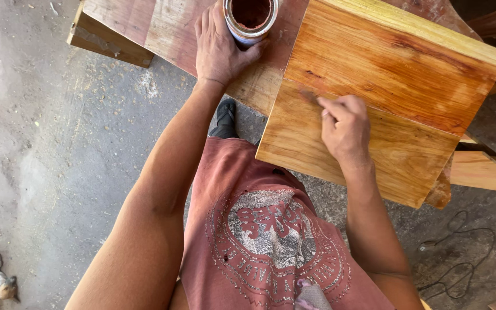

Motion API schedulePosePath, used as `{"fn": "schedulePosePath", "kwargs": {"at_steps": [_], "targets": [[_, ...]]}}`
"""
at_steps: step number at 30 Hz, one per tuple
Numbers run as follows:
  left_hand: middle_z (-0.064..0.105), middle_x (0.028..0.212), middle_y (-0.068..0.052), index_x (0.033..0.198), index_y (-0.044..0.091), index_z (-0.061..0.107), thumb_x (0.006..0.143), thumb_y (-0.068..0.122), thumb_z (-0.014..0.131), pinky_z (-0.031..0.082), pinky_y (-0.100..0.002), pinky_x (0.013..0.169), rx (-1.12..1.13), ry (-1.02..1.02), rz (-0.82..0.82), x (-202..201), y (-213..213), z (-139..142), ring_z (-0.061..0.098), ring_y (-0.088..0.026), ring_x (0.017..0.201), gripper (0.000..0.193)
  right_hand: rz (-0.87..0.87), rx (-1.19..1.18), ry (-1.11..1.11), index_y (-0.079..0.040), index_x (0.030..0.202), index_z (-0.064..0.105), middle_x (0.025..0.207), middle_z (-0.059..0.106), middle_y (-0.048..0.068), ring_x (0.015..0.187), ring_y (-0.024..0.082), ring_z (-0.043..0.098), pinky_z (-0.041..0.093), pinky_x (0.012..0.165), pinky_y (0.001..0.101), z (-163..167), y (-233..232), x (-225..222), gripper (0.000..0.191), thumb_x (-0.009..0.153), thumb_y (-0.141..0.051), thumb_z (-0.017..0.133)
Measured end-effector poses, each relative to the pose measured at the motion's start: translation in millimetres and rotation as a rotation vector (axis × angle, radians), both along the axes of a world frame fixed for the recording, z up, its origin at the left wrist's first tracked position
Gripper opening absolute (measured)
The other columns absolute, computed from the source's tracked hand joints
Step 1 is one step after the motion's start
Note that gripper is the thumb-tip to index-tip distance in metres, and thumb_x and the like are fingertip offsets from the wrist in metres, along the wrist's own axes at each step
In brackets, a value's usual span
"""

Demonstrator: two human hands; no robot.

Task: The person brushes wood stain from a can onto a wooden board using a paintbrush, then spreads the stain over the board surface by hand. They reposition the board, dip the brush again, and later touch up spots on the stained board with a small stick before carrying the board and setting it down.

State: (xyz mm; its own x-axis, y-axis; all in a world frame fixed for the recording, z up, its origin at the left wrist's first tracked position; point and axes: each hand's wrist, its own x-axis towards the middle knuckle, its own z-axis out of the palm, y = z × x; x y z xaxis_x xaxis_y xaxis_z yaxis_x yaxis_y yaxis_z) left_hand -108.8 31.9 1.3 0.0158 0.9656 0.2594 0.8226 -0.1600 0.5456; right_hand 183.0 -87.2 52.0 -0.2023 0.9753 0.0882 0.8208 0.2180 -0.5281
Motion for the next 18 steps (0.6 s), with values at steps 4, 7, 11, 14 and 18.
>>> {"fn": "schedulePosePath", "kwargs": {"at_steps": [4, 7, 11, 14, 18], "targets": [[0.055, 0.133, -0.012, 0.143, 0.006, 0.040, 0.081, 0.057, 0.091, 0.034, -0.048, 0.113, -0.006, -0.029, -0.001, 0.7, 0.2, 2.1, 0.047, -0.033, 0.129, 0.095, 0.038, 0.063, 0.011, -0.008, 0.114, 0.081, 0.096, 0.062, 0.011, 0.097, 0.031, 0.060, 0.051, 0.083, 0.0423, 0.2, 9.7, -14.1, 0.024, 0.093, 0.001, 0.072], [0.055, 0.133, -0.011, 0.143, 0.005, 0.041, 0.079, 0.057, 0.091, 0.034, -0.048, 0.112, 0.021, -0.021, -0.011, 1.0, 0.6, 4.2, 0.048, -0.034, 0.128, 0.096, 0.063, 0.091, 0.020, -0.008, 0.113, 0.081, 0.097, 0.061, 0.011, 0.098, 0.031, 0.059, 0.051, 0.083, 0.0420, 0.3, 19.8, -20.3, 0.026, 0.090, 0.002, 0.073], [0.056, 0.130, -0.010, 0.142, 0.006, 0.042, 0.082, 0.058, 0.091, 0.034, -0.048, 0.114, 0.003, -0.013, -0.021, -0.6, 0.4, 5.4, 0.051, -0.033, 0.126, 0.093, 0.114, 0.149, -0.015, -0.008, 0.112, 0.080, 0.101, 0.059, 0.011, 0.099, 0.031, 0.056, 0.049, 0.084, 0.0418, 5.1, 29.6, -15.6, 0.024, 0.091, 0.002, 0.076], [0.056, 0.129, -0.012, 0.143, 0.003, 0.041, 0.079, 0.057, 0.091, 0.034, -0.049, 0.109, 0.056, -0.025, -0.025, -2.0, 0.9, 3.9, 0.050, -0.035, 0.120, 0.098, 0.096, 0.193, -0.107, -0.007, 0.114, 0.080, 0.103, 0.058, 0.011, 0.100, 0.031, 0.055, 0.048, 0.086, 0.0428, 9.0, 29.0, -10.8, 0.027, 0.090, 0.004, 0.077], [0.057, 0.127, -0.011, 0.139, 0.005, 0.043, 0.080, 0.058, 0.091, 0.035, -0.048, 0.110, 0.039, -0.014, -0.023, -2.4, 0.2, -0.8, 0.052, -0.033, 0.122, 0.093, 0.141, 0.177, -0.035, -0.006, 0.119, 0.079, 0.106, 0.059, 0.010, 0.105, 0.031, 0.056, 0.049, 0.091, 0.0428, 6.2, 20.4, -17.2, 0.030, 0.090, 0.004, 0.075]]}}
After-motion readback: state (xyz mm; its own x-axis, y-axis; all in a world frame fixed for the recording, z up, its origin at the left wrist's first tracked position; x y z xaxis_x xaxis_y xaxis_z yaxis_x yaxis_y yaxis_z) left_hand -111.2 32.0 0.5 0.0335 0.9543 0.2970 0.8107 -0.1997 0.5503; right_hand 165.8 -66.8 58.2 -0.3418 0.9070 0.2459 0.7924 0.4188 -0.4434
